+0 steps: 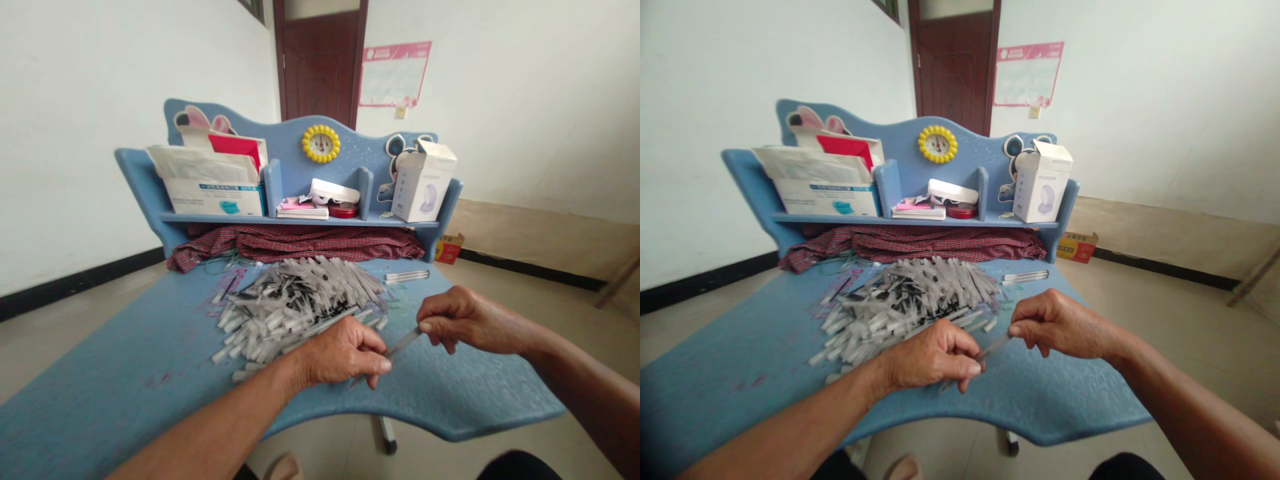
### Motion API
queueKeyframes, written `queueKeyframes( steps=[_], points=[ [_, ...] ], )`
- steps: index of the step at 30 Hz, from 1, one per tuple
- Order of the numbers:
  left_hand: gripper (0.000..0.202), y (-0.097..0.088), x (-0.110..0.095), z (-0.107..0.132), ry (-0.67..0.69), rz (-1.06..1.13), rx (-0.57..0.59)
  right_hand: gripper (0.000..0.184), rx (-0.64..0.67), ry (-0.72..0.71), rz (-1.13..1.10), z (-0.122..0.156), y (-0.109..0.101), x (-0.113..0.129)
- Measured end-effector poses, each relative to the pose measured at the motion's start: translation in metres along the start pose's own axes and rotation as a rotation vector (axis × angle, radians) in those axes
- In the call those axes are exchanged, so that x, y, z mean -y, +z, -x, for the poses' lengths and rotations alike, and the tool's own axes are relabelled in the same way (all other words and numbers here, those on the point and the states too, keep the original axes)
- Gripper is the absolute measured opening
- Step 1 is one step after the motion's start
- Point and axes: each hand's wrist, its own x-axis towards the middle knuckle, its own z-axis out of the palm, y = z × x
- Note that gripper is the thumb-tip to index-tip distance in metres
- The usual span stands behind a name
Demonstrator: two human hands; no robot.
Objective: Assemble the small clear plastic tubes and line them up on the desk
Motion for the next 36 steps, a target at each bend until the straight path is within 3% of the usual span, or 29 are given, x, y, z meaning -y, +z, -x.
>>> queueKeyframes(
  steps=[7,12,17,20,23,27,31,36],
  points=[
    [0.021,0.003,0.005,-0.004,-0.076,0.037,-0.087,0.034,0.005,0.033,0.011,0.0,0.003,0.004],
    [0.021,0.003,0.004,-0.005,-0.038,0.021,-0.158,0.04,-0.027,-0.005,0.0,-0.002,0.002,0.007],
    [0.022,-0.001,-0.001,-0.005,-0.005,0.129,-0.324,0.045,-0.137,-0.033,-0.031,-0.013,0.006,0.001],
    [0.022,-0.005,-0.003,-0.005,0.042,0.152,-0.448,0.032,-0.178,-0.017,0.15,-0.024,0.016,-0.008],
    [0.021,-0.007,-0.001,-0.006,0.056,0.21,-0.546,0.018,-0.182,-0.06,0.528,-0.034,0.028,-0.013],
    [0.021,-0.009,0.0,-0.007,0.083,0.306,-0.596,0.019,-0.097,-0.083,0.909,-0.045,0.043,-0.015],
    [0.022,-0.01,-0.001,-0.007,0.097,0.355,-0.602,0.025,-0.017,-0.123,1.053,-0.052,0.051,-0.015],
    [0.02,-0.01,-0.003,-0.007,0.095,0.39,-0.619,0.022,-0.018,-0.113,1.032,-0.054,0.053,-0.014]
  ],
)
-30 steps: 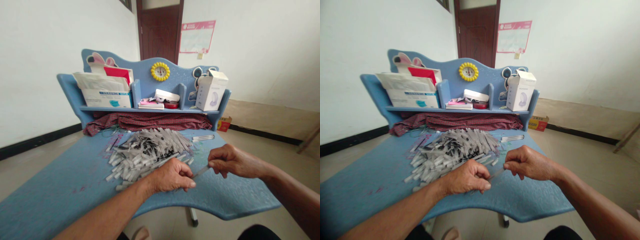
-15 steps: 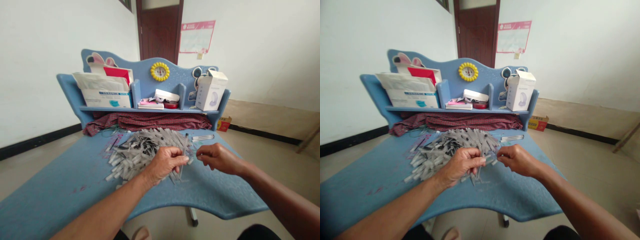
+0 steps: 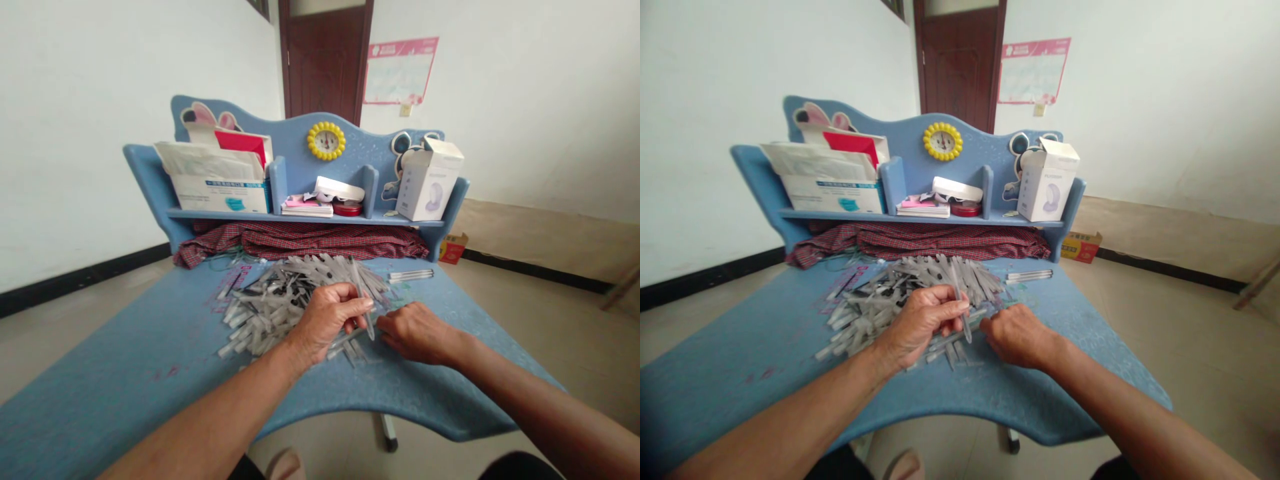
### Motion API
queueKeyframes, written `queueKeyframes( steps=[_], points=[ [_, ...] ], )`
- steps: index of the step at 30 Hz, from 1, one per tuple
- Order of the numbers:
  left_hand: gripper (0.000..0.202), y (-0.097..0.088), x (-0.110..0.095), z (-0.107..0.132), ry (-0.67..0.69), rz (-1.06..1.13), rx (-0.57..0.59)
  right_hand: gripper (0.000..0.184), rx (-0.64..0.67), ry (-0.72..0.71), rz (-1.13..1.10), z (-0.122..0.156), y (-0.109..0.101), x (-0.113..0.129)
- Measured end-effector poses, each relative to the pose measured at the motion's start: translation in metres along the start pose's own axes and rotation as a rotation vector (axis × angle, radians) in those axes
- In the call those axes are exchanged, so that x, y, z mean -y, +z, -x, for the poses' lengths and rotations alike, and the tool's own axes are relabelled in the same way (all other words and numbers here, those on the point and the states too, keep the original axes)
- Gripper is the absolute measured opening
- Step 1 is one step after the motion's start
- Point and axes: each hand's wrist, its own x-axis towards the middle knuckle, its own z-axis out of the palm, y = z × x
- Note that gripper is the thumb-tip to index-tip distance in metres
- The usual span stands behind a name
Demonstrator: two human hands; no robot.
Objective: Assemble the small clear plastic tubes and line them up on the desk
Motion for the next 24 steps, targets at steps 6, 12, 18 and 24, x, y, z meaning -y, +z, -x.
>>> queueKeyframes(
  steps=[6,12,18,24],
  points=[
    [0.019,0.0,0.002,0.0,0.004,0.001,0.007,0.029,0.047,0.243,0.025,-0.002,0.0,0.004],
    [0.018,0.001,0.001,0.0,0.003,0.028,-0.008,0.03,0.106,0.431,-0.035,-0.001,-0.002,0.0],
    [0.02,0.0,0.003,-0.001,0.003,0.021,-0.009,0.037,0.124,0.462,-0.095,-0.001,0.002,-0.007],
    [0.019,0.0,0.003,-0.002,0.008,0.023,-0.016,0.038,0.125,0.483,-0.084,-0.006,0.004,-0.003]
  ],
)
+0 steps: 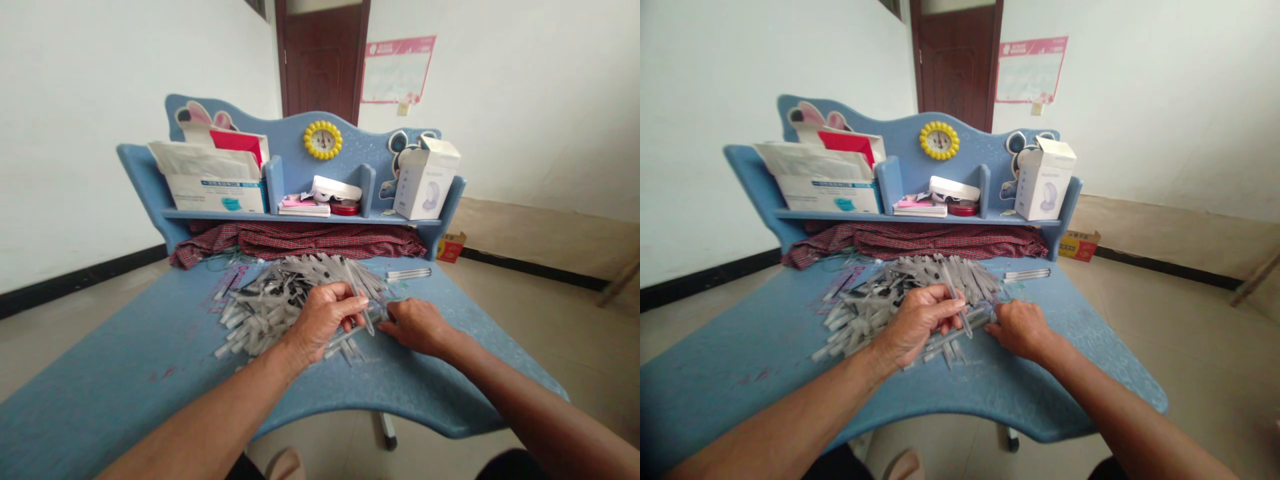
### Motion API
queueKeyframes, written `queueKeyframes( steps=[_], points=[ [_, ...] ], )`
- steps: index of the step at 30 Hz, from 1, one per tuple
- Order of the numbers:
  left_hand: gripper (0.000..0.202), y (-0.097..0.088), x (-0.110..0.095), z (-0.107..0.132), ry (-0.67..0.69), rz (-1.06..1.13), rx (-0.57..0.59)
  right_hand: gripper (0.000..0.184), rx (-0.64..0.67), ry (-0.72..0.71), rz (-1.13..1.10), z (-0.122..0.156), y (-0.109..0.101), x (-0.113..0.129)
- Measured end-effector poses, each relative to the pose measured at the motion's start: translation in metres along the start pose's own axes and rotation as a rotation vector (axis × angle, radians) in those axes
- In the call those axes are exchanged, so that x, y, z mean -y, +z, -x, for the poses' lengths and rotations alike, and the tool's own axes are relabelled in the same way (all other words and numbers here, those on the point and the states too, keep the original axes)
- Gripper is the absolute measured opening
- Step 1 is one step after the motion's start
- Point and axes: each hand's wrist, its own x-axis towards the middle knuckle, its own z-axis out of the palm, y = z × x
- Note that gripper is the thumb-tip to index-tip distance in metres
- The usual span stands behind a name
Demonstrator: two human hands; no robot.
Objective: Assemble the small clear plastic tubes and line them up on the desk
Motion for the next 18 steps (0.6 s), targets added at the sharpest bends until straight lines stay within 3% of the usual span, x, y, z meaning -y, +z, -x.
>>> queueKeyframes(
  steps=[6,9,13,18],
  points=[
    [0.017,0.0,0.0,0.0,0.017,0.019,-0.005,0.026,-0.002,0.009,-0.029,-0.002,0.003,-0.01],
    [0.016,-0.002,-0.001,-0.001,0.029,0.042,-0.023,0.022,-0.073,0.051,-0.08,0.003,0.005,-0.017],
    [0.016,-0.003,-0.001,-0.002,0.058,0.08,-0.083,0.014,-0.164,-0.059,-0.391,0.018,0.005,-0.017],
    [0.018,-0.002,0.0,-0.003,0.09,0.111,-0.129,0.014,-0.118,-0.205,-0.805,0.032,0.008,-0.008]
  ],
)
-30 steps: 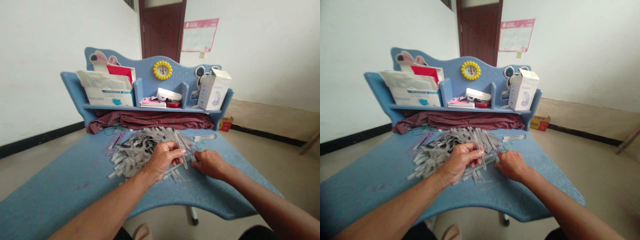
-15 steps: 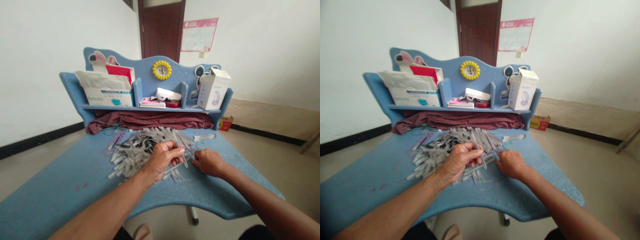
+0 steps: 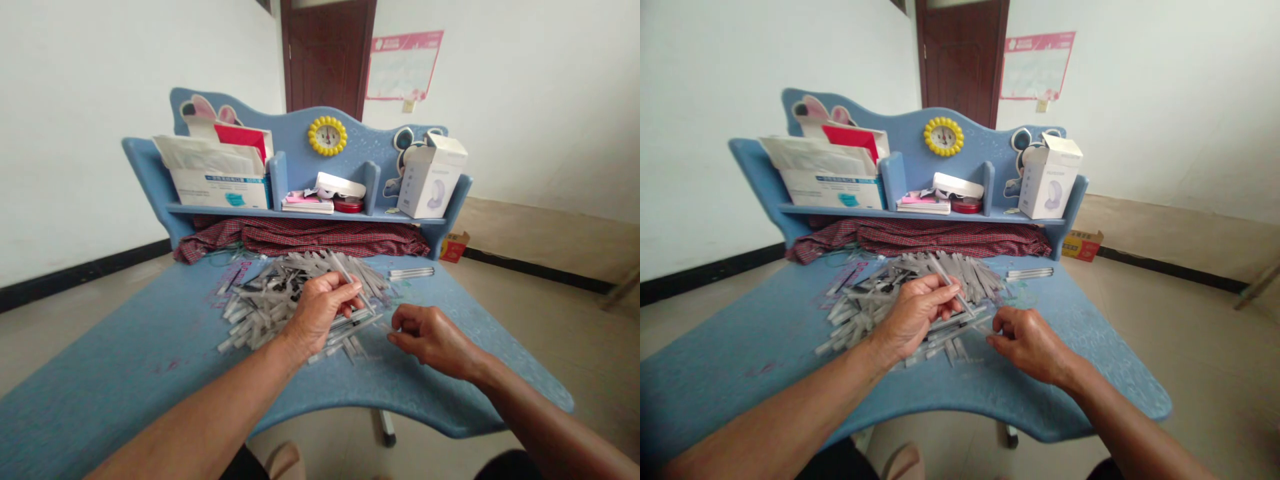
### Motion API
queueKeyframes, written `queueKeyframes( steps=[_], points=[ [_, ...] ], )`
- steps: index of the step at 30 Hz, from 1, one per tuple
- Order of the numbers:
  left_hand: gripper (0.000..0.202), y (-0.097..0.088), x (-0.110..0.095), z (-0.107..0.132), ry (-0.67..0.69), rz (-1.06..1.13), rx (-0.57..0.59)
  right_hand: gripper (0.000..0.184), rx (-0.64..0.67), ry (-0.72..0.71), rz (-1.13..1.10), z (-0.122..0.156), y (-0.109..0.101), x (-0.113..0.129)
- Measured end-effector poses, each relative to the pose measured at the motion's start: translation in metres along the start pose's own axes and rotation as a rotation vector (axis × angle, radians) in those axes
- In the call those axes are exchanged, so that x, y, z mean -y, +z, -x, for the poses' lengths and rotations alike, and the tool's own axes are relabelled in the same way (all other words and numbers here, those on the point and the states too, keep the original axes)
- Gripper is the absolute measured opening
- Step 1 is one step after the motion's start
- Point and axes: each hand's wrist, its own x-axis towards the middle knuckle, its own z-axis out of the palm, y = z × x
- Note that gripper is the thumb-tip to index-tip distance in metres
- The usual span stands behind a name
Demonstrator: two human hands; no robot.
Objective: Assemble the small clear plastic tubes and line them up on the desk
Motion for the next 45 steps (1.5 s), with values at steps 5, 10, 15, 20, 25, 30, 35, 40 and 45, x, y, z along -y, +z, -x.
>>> queueKeyframes(
  steps=[5,10,15,20,25,30,35,40,45],
  points=[
    [0.017,0.002,0.001,0.001,-0.002,0.003,0.025,0.013,-0.009,0.005,-0.164,0.0,0.007,0.001],
    [0.015,0.002,0.002,0.002,-0.006,-0.006,0.036,0.013,-0.031,0.037,-0.255,-0.002,0.012,-0.001],
    [0.015,0.003,0.003,0.004,-0.004,-0.037,0.067,0.012,-0.057,0.034,-0.292,-0.006,0.021,-0.004],
    [0.015,0.005,0.002,0.006,0.04,-0.197,0.132,0.011,-0.088,-0.01,-0.198,-0.01,0.027,-0.007],
    [0.009,0.007,0.003,0.012,0.176,-0.39,0.247,0.012,-0.093,-0.041,-0.038,-0.009,0.031,-0.006],
    [0.008,0.009,0.007,0.015,0.354,-0.696,0.331,0.018,-0.089,-0.049,0.037,-0.009,0.035,-0.007],
    [0.009,0.009,0.01,0.015,0.418,-0.793,0.351,0.01,-0.063,-0.053,-0.001,-0.004,0.019,-0.002],
    [0.016,0.008,0.012,0.013,0.454,-0.797,0.341,0.021,-0.131,-0.068,-0.281,0.003,-0.007,0.017],
    [0.018,0.008,0.013,0.011,0.465,-0.72,0.361,0.023,-0.28,-0.239,-0.246,-0.007,-0.011,0.036]
  ],
)
